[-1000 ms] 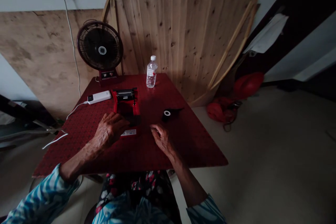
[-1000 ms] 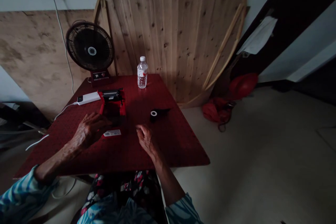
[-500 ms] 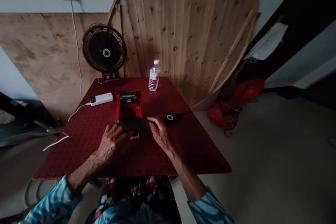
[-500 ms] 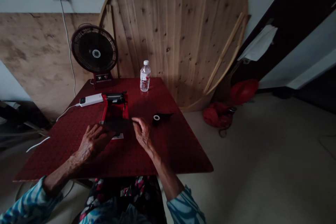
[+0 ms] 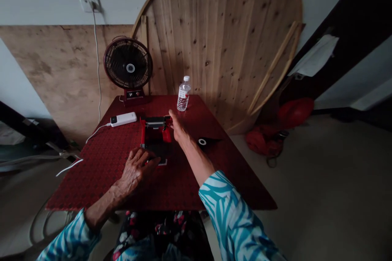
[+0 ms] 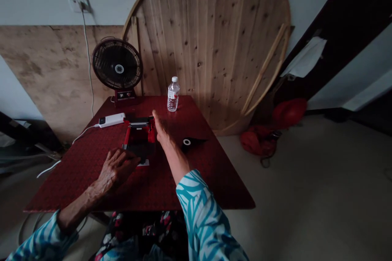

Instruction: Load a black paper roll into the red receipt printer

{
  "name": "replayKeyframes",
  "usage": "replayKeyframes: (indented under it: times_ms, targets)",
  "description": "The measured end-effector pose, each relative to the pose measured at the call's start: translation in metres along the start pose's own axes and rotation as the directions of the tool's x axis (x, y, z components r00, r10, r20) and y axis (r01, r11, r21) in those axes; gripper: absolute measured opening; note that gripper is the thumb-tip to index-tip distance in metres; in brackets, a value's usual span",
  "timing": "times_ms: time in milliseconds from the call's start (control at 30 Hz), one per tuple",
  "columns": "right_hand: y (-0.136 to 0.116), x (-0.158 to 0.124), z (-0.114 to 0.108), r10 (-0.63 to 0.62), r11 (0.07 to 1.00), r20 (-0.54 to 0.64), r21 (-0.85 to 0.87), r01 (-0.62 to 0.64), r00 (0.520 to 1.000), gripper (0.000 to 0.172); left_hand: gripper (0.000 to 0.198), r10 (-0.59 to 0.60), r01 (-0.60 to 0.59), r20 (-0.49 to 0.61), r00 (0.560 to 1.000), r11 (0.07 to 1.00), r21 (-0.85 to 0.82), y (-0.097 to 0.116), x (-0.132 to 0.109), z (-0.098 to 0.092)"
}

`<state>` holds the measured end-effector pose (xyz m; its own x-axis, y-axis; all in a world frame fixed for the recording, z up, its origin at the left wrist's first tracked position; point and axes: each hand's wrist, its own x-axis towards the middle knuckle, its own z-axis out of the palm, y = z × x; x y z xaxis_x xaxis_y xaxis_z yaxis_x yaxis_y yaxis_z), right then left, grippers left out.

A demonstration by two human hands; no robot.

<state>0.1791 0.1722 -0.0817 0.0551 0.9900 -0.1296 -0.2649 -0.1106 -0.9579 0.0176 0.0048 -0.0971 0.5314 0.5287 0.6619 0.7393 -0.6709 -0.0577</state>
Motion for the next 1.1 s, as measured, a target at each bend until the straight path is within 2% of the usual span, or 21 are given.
replayKeyframes:
  times_ms: [167, 300, 367, 400, 433, 467, 533, 567, 600, 633, 700, 767, 933, 1033, 1100]
  targets:
    - [0.025, -0.025, -0.022, -0.135, 0.991, 0.059, 0.029, 0.133, 0.989, 0.028, 0.031, -0.033, 0.033, 0.015, 0.999, 0.999, -0.016, 0.002, -0.004, 0.001]
    - [0.040, -0.038, -0.031, -0.114, 0.993, 0.080, 0.036, 0.111, 0.990, 0.044, 0.026, -0.053, 0.056, 0.032, 0.998, 0.992, -0.113, 0.001, -0.005, -0.004]
    - [0.045, -0.041, -0.032, -0.093, 0.995, 0.083, 0.050, 0.089, 0.992, 0.045, 0.022, -0.160, 0.163, 0.031, 0.987, 0.959, -0.234, -0.005, -0.002, -0.007]
    - [0.046, -0.041, -0.031, -0.089, 0.995, 0.077, 0.061, 0.084, 0.993, 0.046, 0.022, -0.273, 0.265, 0.019, 0.962, 0.913, -0.311, -0.010, 0.001, -0.007]
    - [0.047, -0.042, -0.031, -0.091, 0.994, 0.070, 0.073, 0.086, 0.993, 0.046, 0.025, -0.416, 0.385, 0.009, 0.909, 0.833, -0.398, -0.016, 0.005, -0.006]
    - [0.048, -0.042, -0.031, -0.098, 0.992, 0.064, 0.083, 0.092, 0.993, 0.045, 0.028, -0.569, 0.502, 0.014, 0.822, 0.713, -0.488, -0.022, 0.010, -0.004]
    - [0.049, -0.043, -0.030, -0.124, 0.989, 0.058, 0.089, 0.118, 0.991, 0.044, 0.039, -0.794, 0.645, 0.086, 0.602, 0.420, -0.638, -0.036, 0.019, 0.002]
    - [0.050, -0.044, -0.031, -0.138, 0.987, 0.055, 0.088, 0.133, 0.989, 0.043, 0.046, -0.839, 0.670, 0.158, 0.520, 0.287, -0.684, -0.043, 0.022, 0.007]
    - [0.050, -0.044, -0.031, -0.149, 0.986, 0.055, 0.083, 0.144, 0.987, 0.042, 0.053, -0.851, 0.679, 0.239, 0.468, 0.172, -0.714, -0.048, 0.025, 0.012]
    - [0.050, -0.045, -0.031, -0.156, 0.985, 0.055, 0.078, 0.152, 0.986, 0.042, 0.057, -0.841, 0.678, 0.317, 0.439, 0.078, -0.731, -0.052, 0.026, 0.017]
    - [0.051, -0.046, -0.031, -0.169, 0.984, 0.059, 0.065, 0.165, 0.984, 0.043, 0.059, -0.801, 0.652, 0.429, 0.418, -0.065, -0.756, -0.058, 0.025, 0.026]
    - [0.052, -0.046, -0.032, -0.176, 0.983, 0.062, 0.058, 0.172, 0.982, 0.044, 0.061, -0.771, 0.620, 0.485, 0.413, -0.152, -0.769, -0.060, 0.020, 0.035]
    - [0.056, -0.047, -0.034, -0.172, 0.983, 0.065, 0.070, 0.168, 0.983, 0.052, 0.067, -0.736, 0.561, 0.501, 0.455, -0.201, -0.803, -0.062, 0.011, 0.050]
    - [0.064, -0.052, -0.034, -0.219, 0.975, 0.054, 0.055, 0.216, 0.974, 0.056, 0.064, -0.732, 0.521, 0.484, 0.480, -0.206, -0.828, -0.058, 0.009, 0.052]
    - [0.073, -0.055, -0.035, -0.220, 0.973, 0.035, 0.074, 0.217, 0.975, 0.056, 0.063, -0.713, 0.465, 0.490, 0.502, -0.256, -0.848, -0.055, 0.005, 0.052]
